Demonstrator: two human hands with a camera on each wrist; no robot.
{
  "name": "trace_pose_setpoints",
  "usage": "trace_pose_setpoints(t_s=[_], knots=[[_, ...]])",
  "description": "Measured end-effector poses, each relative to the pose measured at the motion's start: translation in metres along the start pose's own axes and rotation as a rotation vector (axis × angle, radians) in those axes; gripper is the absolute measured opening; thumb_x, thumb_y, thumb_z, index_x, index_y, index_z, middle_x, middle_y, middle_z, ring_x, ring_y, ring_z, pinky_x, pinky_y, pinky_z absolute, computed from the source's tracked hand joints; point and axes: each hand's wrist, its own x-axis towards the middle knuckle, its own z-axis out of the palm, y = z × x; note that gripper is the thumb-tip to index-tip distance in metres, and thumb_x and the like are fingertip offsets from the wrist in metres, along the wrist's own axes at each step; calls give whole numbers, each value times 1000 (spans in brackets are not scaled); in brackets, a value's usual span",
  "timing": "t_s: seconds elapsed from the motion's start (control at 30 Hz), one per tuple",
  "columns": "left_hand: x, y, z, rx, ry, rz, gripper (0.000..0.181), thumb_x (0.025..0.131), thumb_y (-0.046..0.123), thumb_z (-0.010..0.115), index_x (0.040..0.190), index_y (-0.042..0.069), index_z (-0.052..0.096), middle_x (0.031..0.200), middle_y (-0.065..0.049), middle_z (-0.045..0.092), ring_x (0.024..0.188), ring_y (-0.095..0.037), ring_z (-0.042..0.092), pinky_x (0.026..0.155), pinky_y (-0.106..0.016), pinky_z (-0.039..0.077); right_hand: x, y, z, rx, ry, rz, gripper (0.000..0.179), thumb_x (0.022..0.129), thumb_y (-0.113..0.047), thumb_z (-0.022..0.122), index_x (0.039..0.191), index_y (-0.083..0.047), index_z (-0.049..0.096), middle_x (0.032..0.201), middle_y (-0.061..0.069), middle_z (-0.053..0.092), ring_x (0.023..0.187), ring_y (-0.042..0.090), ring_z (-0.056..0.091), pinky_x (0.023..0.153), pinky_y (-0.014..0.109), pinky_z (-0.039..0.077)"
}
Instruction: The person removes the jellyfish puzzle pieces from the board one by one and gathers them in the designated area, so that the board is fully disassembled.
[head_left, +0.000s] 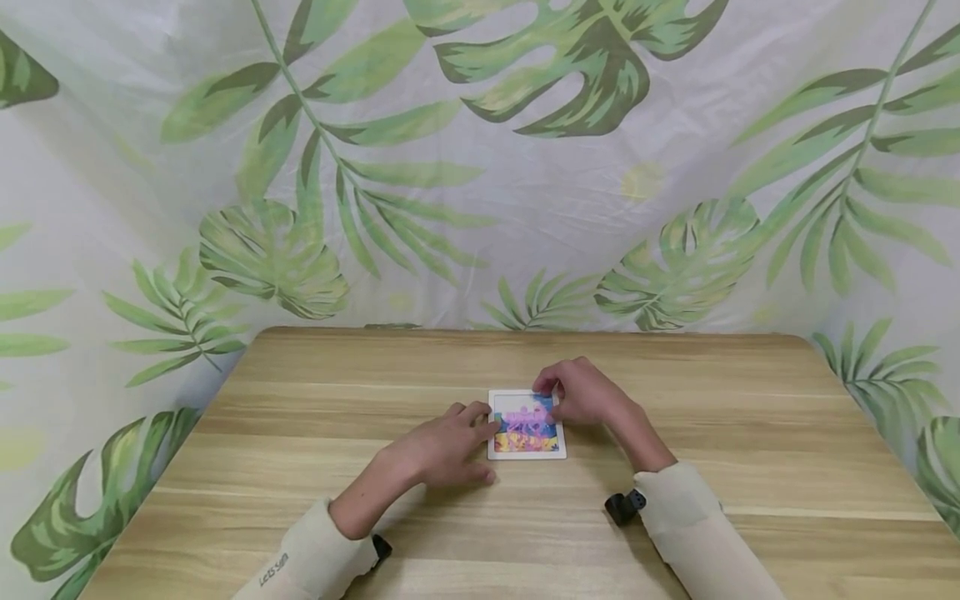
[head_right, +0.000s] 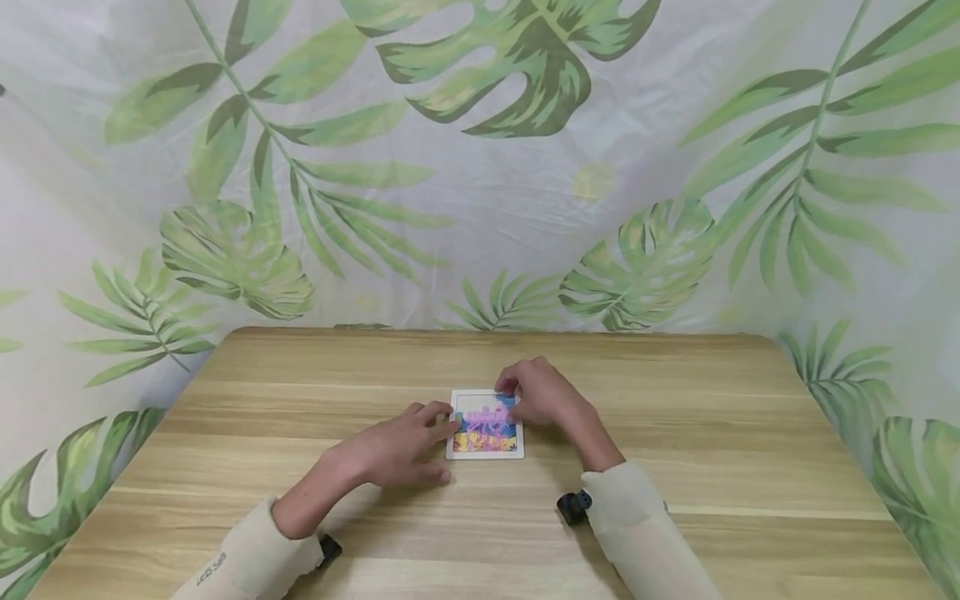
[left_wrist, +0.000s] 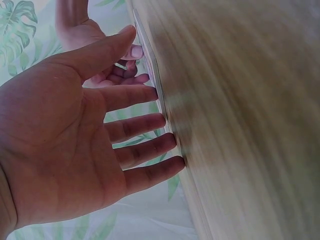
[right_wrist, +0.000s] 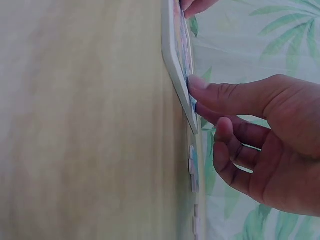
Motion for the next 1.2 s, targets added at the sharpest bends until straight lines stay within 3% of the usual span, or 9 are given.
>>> trace_pose_setpoints(t_s=[0.3,0.57,0.8,1.2], knots=[[-1,0,0,-9,2,2,71,102,44,74,161,11,50,170,-12,39,153,-36,42,118,-52,49,3,7,-3,100,-60,-19,38,81,0,91,116,-6,77,103,4,74,80,12,55,76,29,50],[-1,0,0,-3,6,6,71,102,44,74,161,11,50,170,-12,40,153,-36,43,118,-53,49,1,4,-2,86,-58,11,36,83,-1,89,116,-10,79,101,2,73,83,15,55,76,30,48],[-2,1,0,-1,7,4,72,102,44,74,161,11,50,170,-12,40,153,-36,42,118,-53,49,-4,2,-4,59,-22,-4,21,97,-1,73,113,-13,79,106,4,76,94,17,65,86,37,57],[-2,1,0,5,7,-2,72,102,45,74,161,11,50,170,-12,40,153,-36,42,119,-52,49,-8,2,-7,132,-30,-20,21,105,-3,59,114,-9,77,88,5,68,73,13,53,67,28,46]])
